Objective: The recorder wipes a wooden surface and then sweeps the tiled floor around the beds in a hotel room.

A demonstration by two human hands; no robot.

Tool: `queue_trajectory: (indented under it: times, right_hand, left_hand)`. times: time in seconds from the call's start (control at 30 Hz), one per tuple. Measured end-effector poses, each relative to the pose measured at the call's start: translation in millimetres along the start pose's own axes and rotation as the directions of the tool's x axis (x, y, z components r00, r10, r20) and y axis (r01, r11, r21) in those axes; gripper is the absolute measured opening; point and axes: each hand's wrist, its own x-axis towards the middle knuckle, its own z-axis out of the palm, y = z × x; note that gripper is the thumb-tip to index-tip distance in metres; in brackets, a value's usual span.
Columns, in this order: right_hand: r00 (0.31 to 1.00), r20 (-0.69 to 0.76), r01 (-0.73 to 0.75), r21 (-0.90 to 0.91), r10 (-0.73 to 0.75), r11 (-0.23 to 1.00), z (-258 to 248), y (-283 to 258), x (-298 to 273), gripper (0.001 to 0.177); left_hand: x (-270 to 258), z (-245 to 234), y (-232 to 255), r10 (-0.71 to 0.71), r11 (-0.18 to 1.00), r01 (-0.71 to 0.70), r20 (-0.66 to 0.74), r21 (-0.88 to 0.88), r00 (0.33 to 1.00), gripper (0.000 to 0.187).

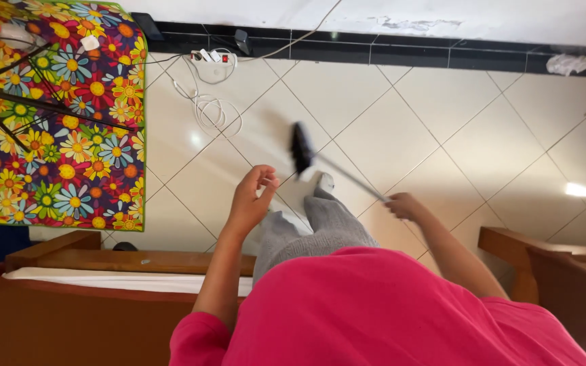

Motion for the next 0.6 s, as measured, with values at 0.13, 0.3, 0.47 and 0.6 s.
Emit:
queue_trajectory:
  times: [0.13,0.3,0.47,0.6]
  right_hand:
    - [0.988,-0.105,-0.110,0.045,0.114,0.993,-70.3,-10.4,1.3,0.042]
    - [0.976,-0.217,-0.052,-0.257,-0.005,0.965,-48.8,-92.6,-19.2,0.046]
    - [0.999,0.004,0.041,-0.044,-0.041,0.998,-6.6,-181.9,-73.8,0.048]
    - [0.957,0.228,0.133,0.197,-0.177,0.971,80.3,-234.2,-6.1,0.047]
  left_hand:
    - [17.7,1.9,-8.7,-0.036,0.999,0.036,-0.062,0.007,0.997,0.025]
    - [40.7,0.7,-21.2,-0.006,0.998,-0.003,-0.123,-0.066,0.992,0.023]
    - [75.2,-20.4,-65.9,-0.144,0.988,0.138,-0.101,-0.061,0.984,0.025]
    - [123.1,-47.5,-173.2,-0.332,0.939,0.336,-0.069,0.072,0.941,0.029]
